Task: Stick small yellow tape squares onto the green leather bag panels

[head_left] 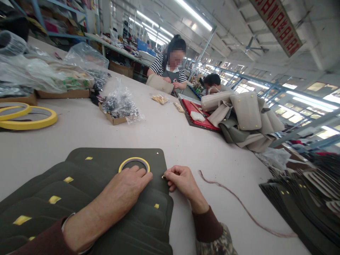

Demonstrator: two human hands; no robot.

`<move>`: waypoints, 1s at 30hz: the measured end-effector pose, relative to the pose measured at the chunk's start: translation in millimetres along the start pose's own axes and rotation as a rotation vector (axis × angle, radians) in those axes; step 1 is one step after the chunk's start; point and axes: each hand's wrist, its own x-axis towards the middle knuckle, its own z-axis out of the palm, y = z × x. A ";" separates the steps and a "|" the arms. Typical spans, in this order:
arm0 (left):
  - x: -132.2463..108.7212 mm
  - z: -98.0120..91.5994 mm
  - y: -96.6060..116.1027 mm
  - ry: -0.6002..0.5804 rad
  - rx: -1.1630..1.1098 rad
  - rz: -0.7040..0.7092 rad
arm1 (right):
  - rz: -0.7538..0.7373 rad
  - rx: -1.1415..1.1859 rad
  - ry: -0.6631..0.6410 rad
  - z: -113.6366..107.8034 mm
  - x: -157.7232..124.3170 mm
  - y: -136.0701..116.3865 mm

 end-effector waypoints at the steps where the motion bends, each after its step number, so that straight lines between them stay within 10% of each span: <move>1: 0.1 0.5 -0.7 0.005 -0.002 0.000 | -0.010 -0.038 -0.010 0.9 -1.8 -0.3; 11: -2.9 -2.1 -0.1 -0.032 -0.018 -0.016 | -0.234 -0.395 0.079 10.6 -11.5 -1.4; 17: -0.8 0.6 -2.9 -0.002 -0.007 -0.012 | -0.111 -0.238 0.063 2.2 -19.6 4.7; 24: -5.0 -0.6 -3.1 0.034 -0.019 0.022 | -0.431 -0.531 0.224 15.0 -23.5 7.8; 30: -9.5 2.3 -13.8 0.204 -0.082 0.091 | -0.478 -0.648 0.196 19.9 -21.9 -0.2</move>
